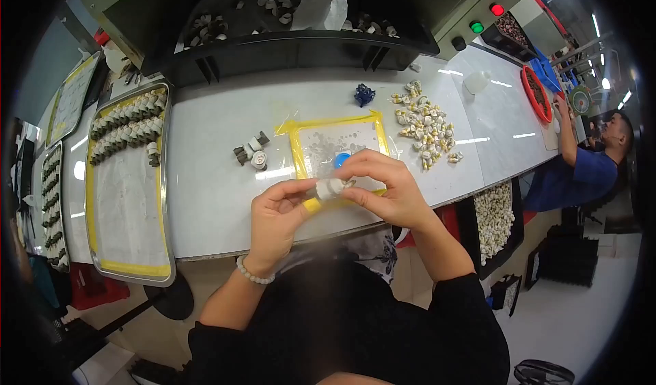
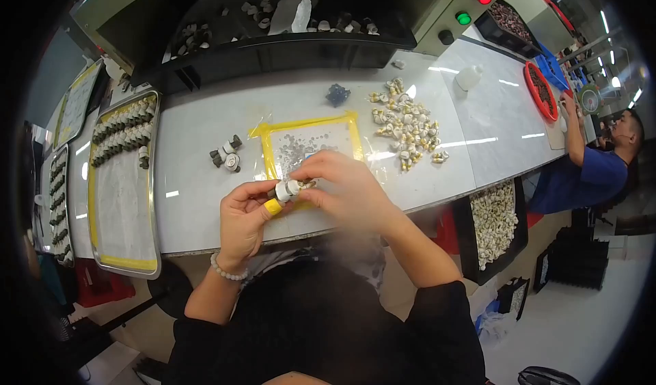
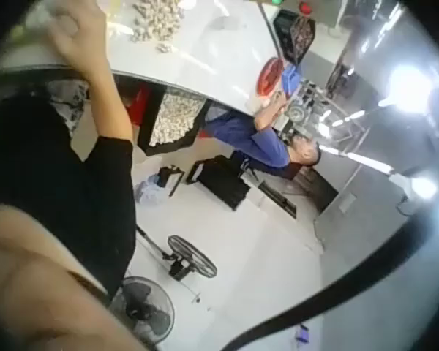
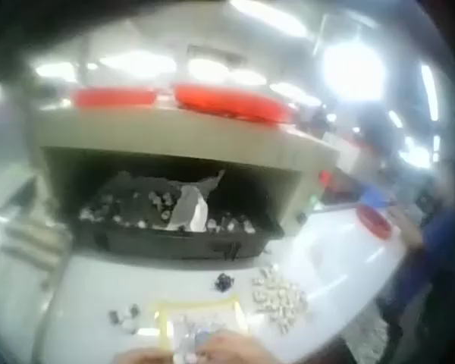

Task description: The person assembles figurine pieces by hand at a workstation. They dump components from a container onto the table, retrieve a tray filled with parts to place inside a shelf compartment, and resume assembling the figurine pieces.

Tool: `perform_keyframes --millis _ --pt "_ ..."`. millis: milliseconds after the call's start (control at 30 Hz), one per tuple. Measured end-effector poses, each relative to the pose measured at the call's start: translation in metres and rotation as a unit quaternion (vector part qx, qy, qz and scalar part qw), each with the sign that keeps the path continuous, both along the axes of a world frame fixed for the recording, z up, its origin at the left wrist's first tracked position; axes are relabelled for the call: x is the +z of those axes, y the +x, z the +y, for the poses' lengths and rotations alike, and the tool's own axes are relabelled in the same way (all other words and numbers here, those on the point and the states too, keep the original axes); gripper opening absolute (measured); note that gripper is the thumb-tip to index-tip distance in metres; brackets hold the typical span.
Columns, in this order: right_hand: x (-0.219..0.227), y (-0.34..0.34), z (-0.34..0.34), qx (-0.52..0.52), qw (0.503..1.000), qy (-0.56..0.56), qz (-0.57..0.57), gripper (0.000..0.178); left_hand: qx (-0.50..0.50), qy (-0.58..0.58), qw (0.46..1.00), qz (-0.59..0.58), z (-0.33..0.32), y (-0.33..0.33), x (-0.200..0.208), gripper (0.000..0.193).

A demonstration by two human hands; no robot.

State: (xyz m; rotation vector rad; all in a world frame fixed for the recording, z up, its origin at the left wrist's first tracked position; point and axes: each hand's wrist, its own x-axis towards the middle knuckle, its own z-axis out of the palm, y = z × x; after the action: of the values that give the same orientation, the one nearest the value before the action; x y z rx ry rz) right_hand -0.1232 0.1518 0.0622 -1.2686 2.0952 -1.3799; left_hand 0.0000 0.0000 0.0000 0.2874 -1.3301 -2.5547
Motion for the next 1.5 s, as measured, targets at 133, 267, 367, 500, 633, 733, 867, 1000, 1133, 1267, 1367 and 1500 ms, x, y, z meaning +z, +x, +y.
perform_keyframes --millis 133,267,367,500,633,733,867,1000,1133,1267,1367,1500 --pt "0.0 0.002 0.0 -0.01 1.0 0.01 -0.004 0.026 0.008 -0.013 1.0 -0.012 0.0 0.001 -0.002 0.026" --pt "-0.002 0.003 0.001 -0.014 0.999 0.017 -0.025 0.022 0.001 -0.046 0.999 -0.007 -0.001 0.003 -0.003 0.023" --pt "-0.004 0.002 0.004 -0.006 0.999 0.017 -0.027 0.023 -0.004 -0.05 0.999 0.003 0.0 0.001 -0.001 0.023" --pt "0.0 0.002 0.006 0.005 1.0 0.024 -0.001 0.023 0.007 -0.076 0.997 -0.01 0.005 0.006 0.004 0.024" --pt "0.001 0.003 0.009 0.016 0.999 0.041 -0.003 0.021 0.008 -0.149 0.989 0.006 0.006 0.009 0.003 0.027" --pt "-0.002 0.002 0.01 0.028 0.999 0.027 -0.009 0.02 -0.006 -0.166 0.986 -0.004 0.004 0.008 0.004 0.027" --pt "-0.011 0.001 0.013 0.019 0.999 0.007 -0.048 0.024 -0.008 -0.114 0.993 -0.021 0.006 0.003 0.006 0.025" --pt "-0.014 0.003 0.022 0.026 0.999 -0.012 -0.017 0.026 -0.024 -0.126 0.99 -0.054 0.001 0.01 0.014 0.025" --pt "-0.011 -0.013 0.065 -0.178 0.966 0.051 0.178 0.019 0.115 -0.248 0.962 -0.019 -0.023 0.042 0.013 0.026" --pt "-0.014 -0.026 0.093 -0.309 0.916 0.137 0.218 0.016 0.253 -0.625 0.735 -0.07 -0.058 0.066 0.008 0.029" --pt "-0.021 -0.029 0.092 -0.333 0.896 0.176 0.236 0.016 0.267 -0.709 0.645 -0.101 -0.069 0.075 0.008 0.03" --pt "-0.026 -0.027 0.082 -0.317 0.906 0.149 0.236 0.018 0.272 -0.728 0.621 -0.107 -0.058 0.059 0.021 0.035"
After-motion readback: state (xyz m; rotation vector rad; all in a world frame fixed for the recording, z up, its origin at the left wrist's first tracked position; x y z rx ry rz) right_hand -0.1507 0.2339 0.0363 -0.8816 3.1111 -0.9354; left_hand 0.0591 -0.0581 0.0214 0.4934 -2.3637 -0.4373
